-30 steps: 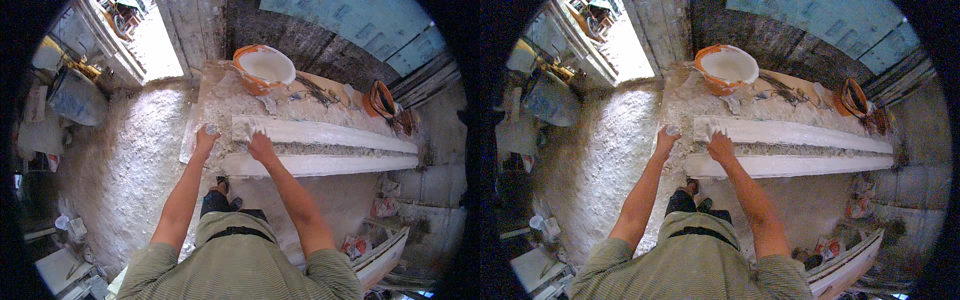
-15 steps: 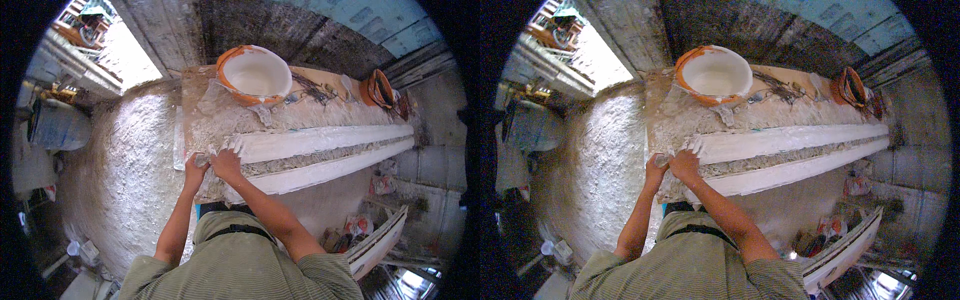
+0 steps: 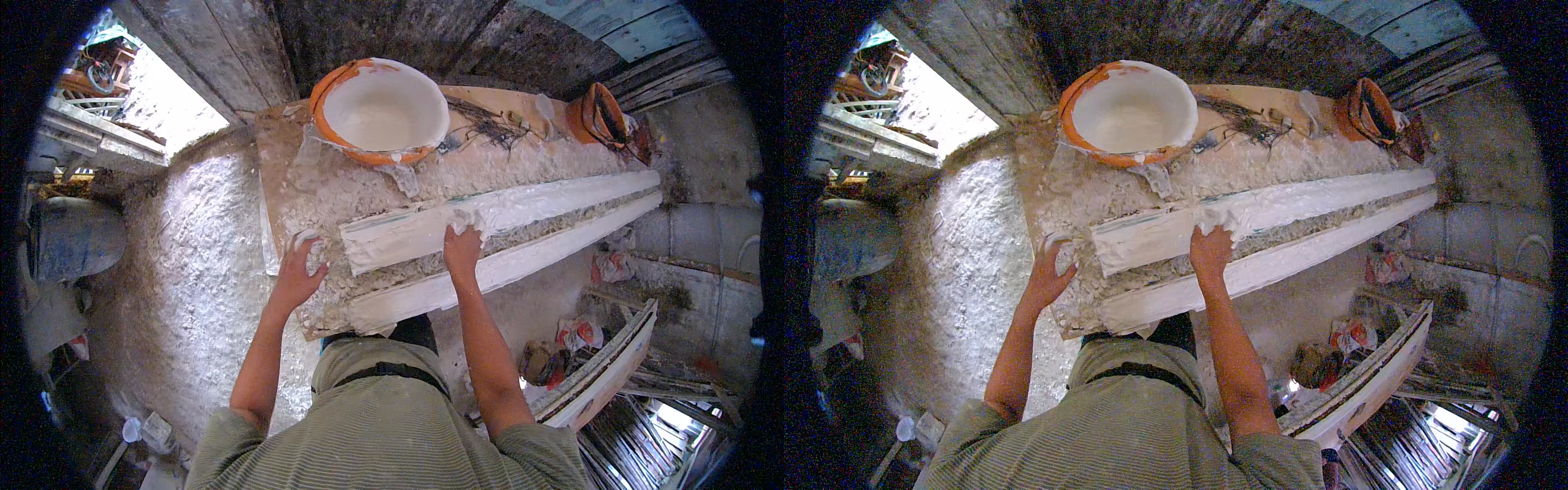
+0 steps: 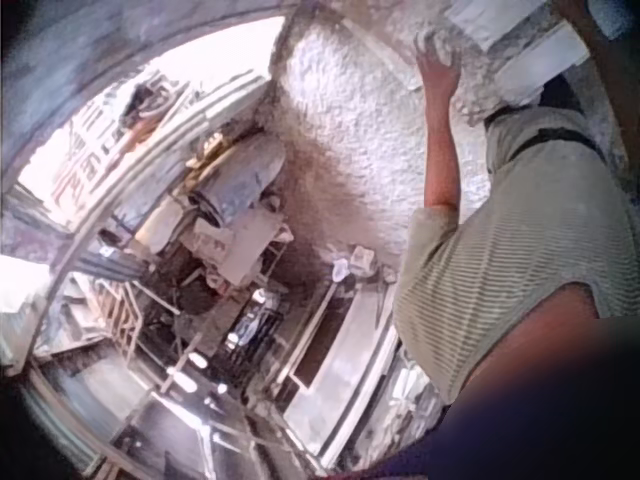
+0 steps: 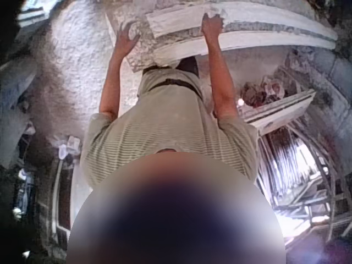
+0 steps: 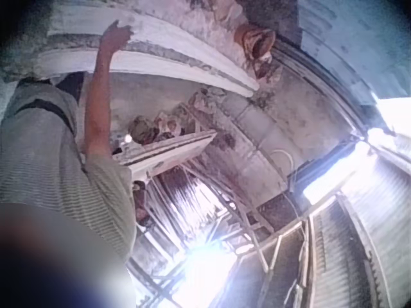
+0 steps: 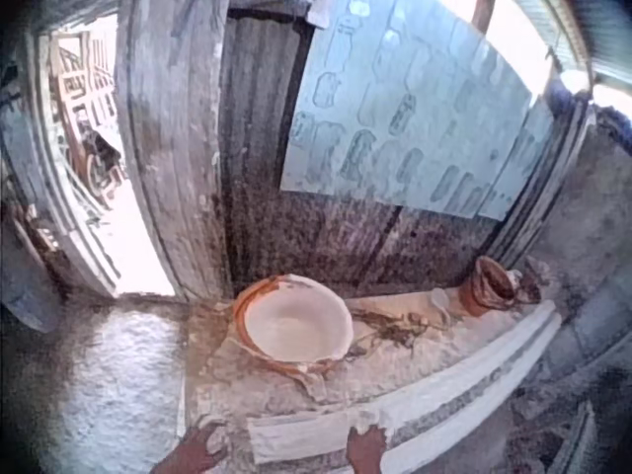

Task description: The person applies a white paste to the edges and seams of long wooden planks using their hands. They repeatedly smooth the material along the plank surfaces, working along the length of each piece in a workshop setting.

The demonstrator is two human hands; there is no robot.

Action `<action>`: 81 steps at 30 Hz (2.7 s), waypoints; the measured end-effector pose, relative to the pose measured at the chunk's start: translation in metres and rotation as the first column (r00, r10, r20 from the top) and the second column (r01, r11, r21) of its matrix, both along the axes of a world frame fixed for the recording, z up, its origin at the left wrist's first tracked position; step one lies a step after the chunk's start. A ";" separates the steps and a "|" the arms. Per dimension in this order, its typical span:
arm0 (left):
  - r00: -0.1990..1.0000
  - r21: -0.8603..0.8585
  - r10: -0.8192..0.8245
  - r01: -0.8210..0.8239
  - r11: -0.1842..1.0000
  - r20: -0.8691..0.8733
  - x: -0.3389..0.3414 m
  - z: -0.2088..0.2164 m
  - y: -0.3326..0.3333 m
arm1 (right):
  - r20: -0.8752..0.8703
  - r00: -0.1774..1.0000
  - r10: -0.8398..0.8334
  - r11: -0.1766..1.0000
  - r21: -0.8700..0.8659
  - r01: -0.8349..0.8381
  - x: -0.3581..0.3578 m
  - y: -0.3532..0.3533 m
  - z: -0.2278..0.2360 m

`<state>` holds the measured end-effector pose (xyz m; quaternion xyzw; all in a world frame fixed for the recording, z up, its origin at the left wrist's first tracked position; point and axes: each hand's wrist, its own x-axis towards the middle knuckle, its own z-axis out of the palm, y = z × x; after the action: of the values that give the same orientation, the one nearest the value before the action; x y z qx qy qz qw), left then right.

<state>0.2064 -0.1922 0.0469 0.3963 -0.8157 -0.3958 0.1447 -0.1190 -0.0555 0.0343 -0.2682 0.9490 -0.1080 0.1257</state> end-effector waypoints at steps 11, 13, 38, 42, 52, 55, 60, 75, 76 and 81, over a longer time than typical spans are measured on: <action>0.963 0.290 0.194 -0.242 0.926 0.187 -0.051 0.007 -0.013 | 0.261 0.851 0.456 0.878 0.028 -0.479 0.085 -0.035 0.004; 0.977 0.289 0.119 -0.167 0.943 0.177 -0.055 0.015 -0.011 | 0.210 0.859 0.466 0.878 0.010 -0.479 0.082 -0.032 0.009; 0.958 0.334 -0.180 0.249 0.909 -0.224 -0.240 0.013 0.083 | 0.127 0.812 0.569 0.821 -0.038 -0.569 -0.101 -0.060 0.001; 0.957 0.233 -0.112 0.177 0.956 -0.266 -0.194 0.006 0.071 | 0.161 0.679 0.717 0.679 0.058 -0.731 -0.095 -0.082 -0.004; 0.942 0.347 0.305 -0.243 0.906 -0.136 -0.111 0.010 0.034 | 0.270 0.841 0.469 0.868 -0.315 -0.383 -0.110 -0.034 -0.034; 0.932 0.384 0.313 -0.225 0.895 -0.184 -0.115 0.012 0.031 | 0.617 0.686 0.384 0.870 -0.490 -0.047 -0.135 0.005 -0.038; 0.978 0.304 0.109 -0.050 0.951 -0.180 -0.139 0.006 0.025 | 0.910 0.348 0.226 0.690 -0.402 0.602 -0.180 0.059 -0.065; 0.958 -0.137 -0.253 0.270 0.953 0.134 -0.212 -0.001 0.010 | -0.068 0.991 0.118 0.975 -0.182 -0.129 -0.163 0.007 -0.008; 0.970 -0.136 -0.226 0.236 0.962 0.086 -0.216 -0.002 0.006 | -0.026 0.988 0.152 0.980 -0.122 -0.154 -0.159 -0.007 -0.006; 0.991 -0.106 -0.131 0.127 0.986 -0.030 -0.226 -0.003 0.008 | -0.051 0.949 0.312 0.944 0.133 -0.303 -0.169 -0.067 -0.007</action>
<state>-0.0193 -0.1841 0.0436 0.3272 -0.8564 -0.3684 0.1543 -0.2885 -0.1223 0.0278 -0.4083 0.9043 -0.0186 0.1233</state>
